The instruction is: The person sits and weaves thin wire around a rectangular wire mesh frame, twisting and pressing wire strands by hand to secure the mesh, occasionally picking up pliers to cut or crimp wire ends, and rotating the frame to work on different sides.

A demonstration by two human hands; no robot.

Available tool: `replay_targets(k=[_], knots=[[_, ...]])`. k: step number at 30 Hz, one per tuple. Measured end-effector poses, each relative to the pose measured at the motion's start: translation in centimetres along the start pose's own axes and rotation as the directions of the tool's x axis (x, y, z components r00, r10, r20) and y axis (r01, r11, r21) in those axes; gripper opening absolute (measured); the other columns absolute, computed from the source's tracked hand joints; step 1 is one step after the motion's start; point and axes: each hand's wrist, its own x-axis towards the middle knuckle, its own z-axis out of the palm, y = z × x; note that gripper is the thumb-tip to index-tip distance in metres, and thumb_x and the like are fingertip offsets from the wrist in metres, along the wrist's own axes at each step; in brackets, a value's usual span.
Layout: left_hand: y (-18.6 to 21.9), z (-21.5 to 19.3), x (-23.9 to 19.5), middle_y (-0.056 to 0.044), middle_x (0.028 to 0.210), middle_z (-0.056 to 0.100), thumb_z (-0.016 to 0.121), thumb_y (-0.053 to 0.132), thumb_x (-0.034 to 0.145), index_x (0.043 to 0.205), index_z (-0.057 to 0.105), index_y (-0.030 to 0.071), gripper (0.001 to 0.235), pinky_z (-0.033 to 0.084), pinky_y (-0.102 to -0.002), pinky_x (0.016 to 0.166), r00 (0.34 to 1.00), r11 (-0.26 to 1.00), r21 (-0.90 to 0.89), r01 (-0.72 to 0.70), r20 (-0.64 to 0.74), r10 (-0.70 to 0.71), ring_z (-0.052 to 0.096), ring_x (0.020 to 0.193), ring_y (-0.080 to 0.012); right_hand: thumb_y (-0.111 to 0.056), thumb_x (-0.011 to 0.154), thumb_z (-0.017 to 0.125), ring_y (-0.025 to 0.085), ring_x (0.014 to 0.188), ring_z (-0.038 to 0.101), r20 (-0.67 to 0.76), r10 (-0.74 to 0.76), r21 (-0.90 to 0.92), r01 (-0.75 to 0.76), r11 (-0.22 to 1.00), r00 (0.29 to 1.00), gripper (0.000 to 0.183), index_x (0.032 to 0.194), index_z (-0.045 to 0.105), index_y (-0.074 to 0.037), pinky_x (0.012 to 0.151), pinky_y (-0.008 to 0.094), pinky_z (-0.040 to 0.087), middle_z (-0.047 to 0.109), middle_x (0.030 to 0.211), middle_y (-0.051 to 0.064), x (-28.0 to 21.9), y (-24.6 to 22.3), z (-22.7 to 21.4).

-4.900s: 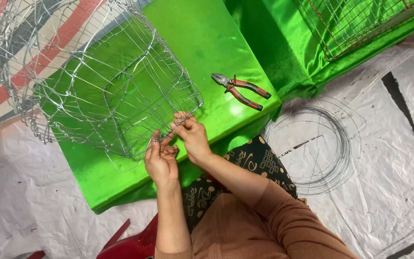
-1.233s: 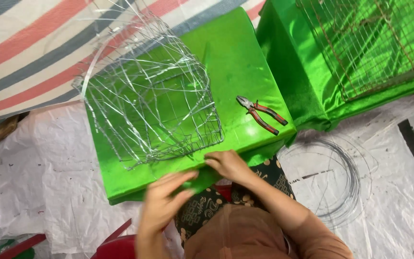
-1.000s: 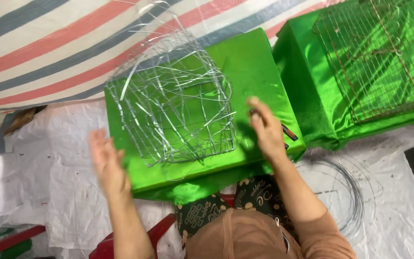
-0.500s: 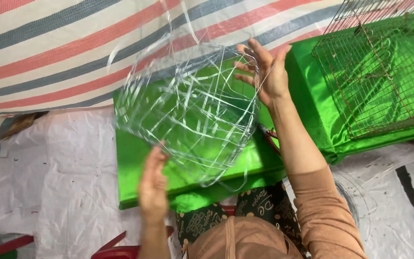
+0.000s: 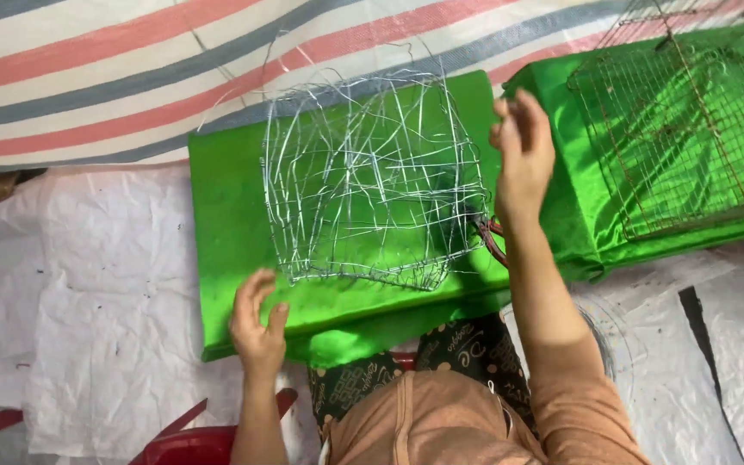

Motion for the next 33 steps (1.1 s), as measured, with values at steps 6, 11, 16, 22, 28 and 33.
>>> replay_targets(k=[6, 11, 16, 22, 28, 33], knots=[[-2.7, 1.8, 4.5, -0.024, 0.134, 0.062, 0.062, 0.052, 0.093, 0.138, 0.051, -0.003, 0.072, 0.036, -0.057, 0.116, 0.96, 0.973, -0.228, 0.016, 0.274, 0.049, 0.053, 0.134, -0.0389, -0.02, 0.083, 0.084, 0.041, 0.128, 0.051, 0.04, -0.29, -0.336, 0.286, 0.898, 0.956, 0.038, 0.113, 0.067, -0.003, 0.109, 0.05, 0.048, 0.045, 0.134, 0.022, -14.2, -1.3, -2.5], [-7.4, 0.8, 6.2, -0.023, 0.112, 0.072, 0.087, 0.038, 0.068, 0.108, 0.062, 0.001, 0.059, 0.038, -0.059, 0.115, 0.897, 0.909, -0.414, 0.051, 0.419, 0.141, 0.065, 0.12, -0.0416, -0.029, 0.081, 0.088, 0.038, 0.14, 0.039, 0.047, -0.149, -0.366, 0.156, 0.917, 0.988, 0.067, 0.135, 0.053, -0.012, 0.113, 0.05, 0.042, 0.03, 0.149, 0.02, -16.4, -0.4, -2.5], [-3.3, 2.5, 8.1, -0.027, 0.11, 0.074, 0.095, 0.02, 0.058, 0.098, 0.061, -0.002, 0.057, 0.041, -0.059, 0.113, 0.857, 0.908, -0.413, 0.062, 0.489, 0.164, 0.067, 0.119, -0.044, -0.036, 0.089, 0.081, 0.032, 0.13, 0.044, 0.025, 0.24, 0.093, -0.241, 0.966, 0.971, 0.084, 0.152, 0.03, -0.013, 0.11, 0.052, 0.041, 0.026, 0.16, 0.017, -12.9, 2.2, -2.2], [-0.2, 6.7, 8.7, -0.023, 0.128, 0.068, 0.087, 0.028, 0.075, 0.097, 0.061, 0.015, 0.036, 0.045, -0.05, 0.109, 0.922, 0.803, -0.596, 0.003, 0.313, 0.228, 0.059, 0.131, -0.0409, -0.025, 0.101, 0.068, 0.015, 0.107, 0.056, -0.266, 0.095, 0.123, -0.064, 0.99, 0.959, 0.042, 0.135, 0.048, -0.01, 0.085, 0.029, 0.05, 0.058, 0.131, 0.009, -7.5, 2.1, 0.1], [1.2, 5.9, 6.8, -0.021, 0.129, 0.067, 0.085, 0.048, 0.076, 0.091, 0.063, 0.015, 0.042, 0.034, -0.057, 0.12, 0.944, 0.81, -0.578, -0.1, 0.203, 0.261, 0.056, 0.134, -0.039, -0.021, 0.097, 0.073, 0.022, 0.123, 0.055, -0.231, -0.153, 0.194, 0.2, 0.96, 0.961, 0.046, 0.133, 0.048, -0.006, 0.093, 0.032, 0.048, 0.055, 0.134, 0.014, -4.7, 2.3, 1.4], [-2.7, 5.8, 3.8, -0.025, 0.128, 0.067, 0.087, 0.04, 0.076, 0.091, 0.066, 0.014, 0.037, 0.042, -0.059, 0.114, 0.975, 0.8, -0.598, -0.048, 0.145, 0.167, 0.058, 0.13, -0.0425, -0.009, 0.094, 0.073, 0.017, 0.094, 0.059, -0.061, -0.103, 0.272, 0.116, 0.955, 0.993, 0.055, 0.14, 0.044, -0.015, 0.078, 0.03, 0.052, 0.052, 0.137, 0.014, -4.8, 4.7, 3.3]])
